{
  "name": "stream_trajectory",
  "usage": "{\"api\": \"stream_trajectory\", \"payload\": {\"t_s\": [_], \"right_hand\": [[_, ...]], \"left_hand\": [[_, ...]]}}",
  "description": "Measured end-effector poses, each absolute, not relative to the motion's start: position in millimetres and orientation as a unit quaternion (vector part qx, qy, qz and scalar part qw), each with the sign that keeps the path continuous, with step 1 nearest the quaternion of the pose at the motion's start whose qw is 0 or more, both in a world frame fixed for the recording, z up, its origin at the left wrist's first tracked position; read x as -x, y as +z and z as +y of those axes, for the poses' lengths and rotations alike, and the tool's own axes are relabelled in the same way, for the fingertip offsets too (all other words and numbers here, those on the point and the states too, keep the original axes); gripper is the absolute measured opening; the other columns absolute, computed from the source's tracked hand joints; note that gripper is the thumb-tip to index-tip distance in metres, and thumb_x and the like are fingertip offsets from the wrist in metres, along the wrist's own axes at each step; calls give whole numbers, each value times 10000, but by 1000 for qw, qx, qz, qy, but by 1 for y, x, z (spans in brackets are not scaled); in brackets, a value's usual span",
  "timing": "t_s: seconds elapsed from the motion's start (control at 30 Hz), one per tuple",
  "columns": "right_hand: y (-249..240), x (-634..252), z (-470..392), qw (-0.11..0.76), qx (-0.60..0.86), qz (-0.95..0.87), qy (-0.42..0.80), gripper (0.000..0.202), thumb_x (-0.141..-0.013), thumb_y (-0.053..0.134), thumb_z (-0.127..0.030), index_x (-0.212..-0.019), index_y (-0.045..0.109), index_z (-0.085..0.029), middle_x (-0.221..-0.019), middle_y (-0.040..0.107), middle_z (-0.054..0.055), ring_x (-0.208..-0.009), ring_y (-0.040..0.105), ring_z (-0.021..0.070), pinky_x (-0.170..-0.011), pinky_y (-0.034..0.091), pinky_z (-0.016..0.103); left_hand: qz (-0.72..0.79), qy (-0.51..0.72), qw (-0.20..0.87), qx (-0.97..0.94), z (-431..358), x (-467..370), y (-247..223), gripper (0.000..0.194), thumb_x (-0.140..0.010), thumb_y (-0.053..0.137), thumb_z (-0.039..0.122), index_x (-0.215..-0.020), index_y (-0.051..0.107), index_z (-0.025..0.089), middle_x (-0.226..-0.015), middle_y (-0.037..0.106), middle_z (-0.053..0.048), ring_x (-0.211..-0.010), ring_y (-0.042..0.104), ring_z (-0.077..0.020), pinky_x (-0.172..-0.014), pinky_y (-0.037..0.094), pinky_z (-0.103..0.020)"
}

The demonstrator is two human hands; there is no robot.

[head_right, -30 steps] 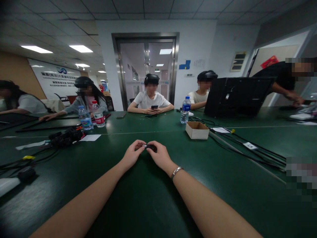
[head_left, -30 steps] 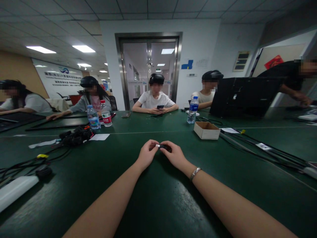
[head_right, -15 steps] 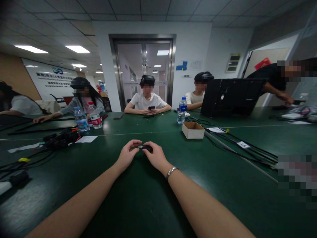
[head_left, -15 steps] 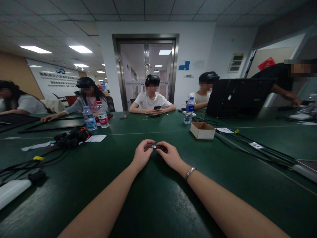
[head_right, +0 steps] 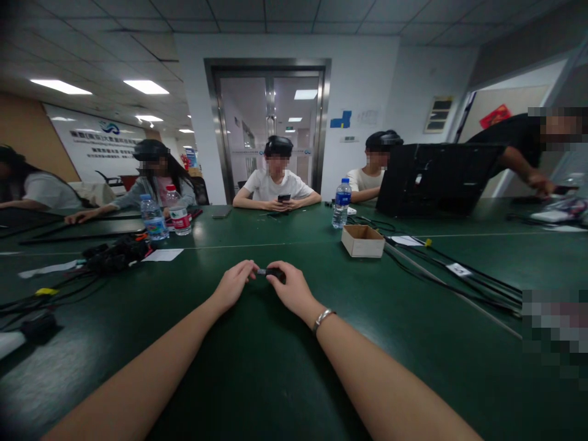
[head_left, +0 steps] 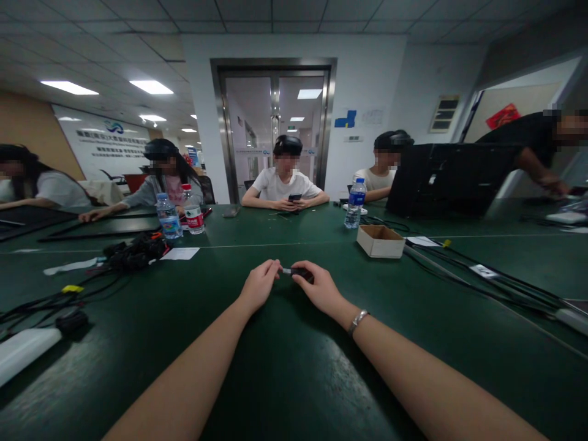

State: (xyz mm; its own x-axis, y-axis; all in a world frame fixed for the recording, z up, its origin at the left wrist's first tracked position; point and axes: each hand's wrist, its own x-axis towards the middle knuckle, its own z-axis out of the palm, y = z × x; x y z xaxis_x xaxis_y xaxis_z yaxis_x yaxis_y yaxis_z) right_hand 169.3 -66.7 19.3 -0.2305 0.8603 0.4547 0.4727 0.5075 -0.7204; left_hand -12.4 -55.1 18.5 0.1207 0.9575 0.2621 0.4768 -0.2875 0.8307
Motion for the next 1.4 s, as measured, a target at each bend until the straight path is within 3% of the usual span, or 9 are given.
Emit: {"api": "stream_trajectory", "payload": {"t_s": [0.07,0.17,0.37,0.47,0.6,0.73,1.0,1.4], "right_hand": [[20,-170,-66,438,445,-749,222,211,-800,577,-236,-999,634,-195,-950,666,39,-820,600,148,-767,477,296],[21,-170,-67,433,447,-750,223,209,-799,576,-232,-997,634,-195,-961,663,40,-836,598,150,-781,474,301],[19,-169,-66,423,434,-761,231,224,-799,576,-226,-1014,632,-201,-972,660,35,-840,595,148,-775,472,299],[18,-170,-65,428,432,-759,233,229,-801,572,-232,-1020,631,-203,-970,657,32,-842,593,146,-790,470,304],[18,-171,-65,435,442,-749,231,235,-805,570,-240,-1029,630,-205,-971,654,33,-849,590,150,-789,472,308],[19,-171,-65,441,442,-747,230,228,-804,570,-236,-1022,630,-201,-977,653,37,-854,591,151,-794,474,310],[20,-167,-68,435,423,-765,218,207,-788,590,-206,-992,628,-200,-943,655,32,-841,591,149,-791,471,306],[22,-168,-73,408,396,-808,153,231,-751,606,-144,-975,591,-200,-950,615,32,-859,567,161,-784,459,316]], "left_hand": [[476,429,311,-702,-57,11,20,313,-844,441,445,-947,616,206,-895,635,-24,-858,583,-165,-762,436,-271],[458,417,309,-721,-62,9,24,264,-825,485,417,-920,605,203,-903,634,-22,-841,575,-158,-771,432,-266],[527,366,248,-726,-63,9,20,511,-863,300,575,-691,581,185,-683,587,-10,-660,531,-161,-644,393,-276],[529,386,261,-709,-60,10,17,533,-883,244,561,-719,584,184,-682,585,-14,-664,537,-162,-655,404,-278],[476,433,290,-708,-62,9,20,310,-850,431,462,-907,587,200,-825,615,-19,-776,560,-160,-731,431,-270],[469,423,280,-723,-67,8,25,230,-813,511,398,-889,593,198,-859,618,-27,-797,554,-160,-738,430,-267],[507,390,243,-730,-67,9,24,447,-857,365,553,-677,538,183,-641,517,26,-626,486,-132,-613,355,-251],[542,382,242,-708,-67,9,23,585,-827,321,653,-569,533,172,-512,444,30,-497,403,-120,-527,273,-258]]}}
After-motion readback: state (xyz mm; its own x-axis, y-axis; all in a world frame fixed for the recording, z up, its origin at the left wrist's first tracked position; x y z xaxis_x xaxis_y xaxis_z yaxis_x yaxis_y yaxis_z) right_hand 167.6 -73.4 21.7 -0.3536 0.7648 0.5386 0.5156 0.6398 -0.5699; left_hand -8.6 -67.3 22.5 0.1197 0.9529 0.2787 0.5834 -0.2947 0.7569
